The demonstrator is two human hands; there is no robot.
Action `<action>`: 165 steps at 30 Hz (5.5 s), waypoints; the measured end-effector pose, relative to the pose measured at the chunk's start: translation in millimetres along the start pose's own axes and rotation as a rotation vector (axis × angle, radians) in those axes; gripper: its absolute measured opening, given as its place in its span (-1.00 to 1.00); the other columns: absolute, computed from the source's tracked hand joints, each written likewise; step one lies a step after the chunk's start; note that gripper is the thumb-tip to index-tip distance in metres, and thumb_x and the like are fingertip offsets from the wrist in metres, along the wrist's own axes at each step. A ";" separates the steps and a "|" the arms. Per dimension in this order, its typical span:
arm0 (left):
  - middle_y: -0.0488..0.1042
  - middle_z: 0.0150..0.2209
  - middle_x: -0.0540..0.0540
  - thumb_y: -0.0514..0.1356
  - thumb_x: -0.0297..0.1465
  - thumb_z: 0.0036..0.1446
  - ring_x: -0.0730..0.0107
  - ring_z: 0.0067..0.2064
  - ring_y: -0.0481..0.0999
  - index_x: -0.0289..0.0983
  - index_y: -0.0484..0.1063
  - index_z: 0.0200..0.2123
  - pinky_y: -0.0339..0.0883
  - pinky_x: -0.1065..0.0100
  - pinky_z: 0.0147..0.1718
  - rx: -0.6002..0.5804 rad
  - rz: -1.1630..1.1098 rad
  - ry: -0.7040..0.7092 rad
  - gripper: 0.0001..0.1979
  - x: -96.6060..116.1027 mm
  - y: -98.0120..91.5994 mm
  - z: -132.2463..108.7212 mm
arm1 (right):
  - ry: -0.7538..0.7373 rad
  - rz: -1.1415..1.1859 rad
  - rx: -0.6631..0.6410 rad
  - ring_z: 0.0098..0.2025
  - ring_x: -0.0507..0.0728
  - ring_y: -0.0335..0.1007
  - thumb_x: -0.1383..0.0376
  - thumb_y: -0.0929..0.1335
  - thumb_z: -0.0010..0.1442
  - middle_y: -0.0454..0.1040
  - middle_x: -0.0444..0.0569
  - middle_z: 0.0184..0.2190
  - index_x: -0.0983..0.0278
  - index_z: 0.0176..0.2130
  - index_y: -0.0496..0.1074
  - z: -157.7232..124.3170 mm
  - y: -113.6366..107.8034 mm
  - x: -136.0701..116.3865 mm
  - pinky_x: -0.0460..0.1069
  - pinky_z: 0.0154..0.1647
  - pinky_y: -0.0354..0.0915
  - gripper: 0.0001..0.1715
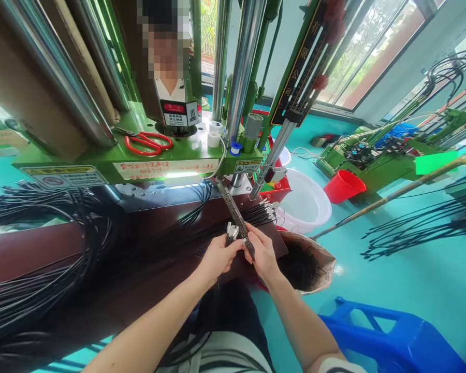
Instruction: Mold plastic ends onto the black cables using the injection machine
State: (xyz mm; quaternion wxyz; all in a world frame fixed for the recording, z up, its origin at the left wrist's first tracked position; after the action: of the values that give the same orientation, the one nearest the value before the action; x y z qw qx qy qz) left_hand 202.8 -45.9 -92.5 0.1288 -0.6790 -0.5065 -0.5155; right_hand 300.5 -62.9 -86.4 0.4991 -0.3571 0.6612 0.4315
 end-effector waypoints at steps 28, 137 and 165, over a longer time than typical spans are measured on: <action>0.07 -0.79 0.22 0.18 -0.24 -0.10 0.67 -0.77 -0.03 -0.25 0.19 -0.55 -0.13 0.53 -0.76 0.112 0.281 0.162 -0.76 23.0 -20.1 10.5 | -0.037 0.000 0.033 -0.75 -0.13 0.08 0.15 0.33 0.10 0.36 -0.16 -0.60 0.26 0.01 0.38 -4.2 -6.5 0.2 -0.17 -0.77 -0.05 -0.52; 0.24 -0.64 0.11 0.05 -0.23 0.06 0.58 -0.63 0.18 -0.26 0.29 -0.36 0.07 0.51 -0.65 0.384 0.220 0.483 -0.79 81.4 -94.9 -12.3 | -0.094 -0.202 -0.124 -0.73 -0.12 0.03 0.23 0.35 0.10 0.37 -0.15 -0.61 0.23 -0.04 0.42 -8.3 1.2 -4.0 -0.15 -0.73 -0.07 -0.60; 0.00 -0.67 0.16 0.00 -0.09 0.07 0.62 -0.65 -0.08 -0.25 0.10 -0.55 -0.18 0.51 -0.68 0.060 0.361 0.222 -0.64 60.1 -78.1 -6.6 | -0.255 -0.437 -0.297 -0.73 -0.10 0.07 0.25 0.31 0.13 0.38 -0.14 -0.59 0.19 0.01 0.39 -15.6 14.6 -10.6 -0.15 -0.76 0.04 -0.58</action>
State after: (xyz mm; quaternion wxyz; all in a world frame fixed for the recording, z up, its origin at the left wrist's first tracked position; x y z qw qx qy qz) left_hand 132.3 18.3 -66.8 0.2943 -0.6938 -0.3744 -0.5402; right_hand 284.5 -71.5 -71.0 0.6015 -0.5031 0.4301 0.4473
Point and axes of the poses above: each hand's wrist, its own z-axis towards the middle knuckle, its own y-axis out of the palm, x = y × z, the point moved 10 cm from there along z, towards the middle knuckle
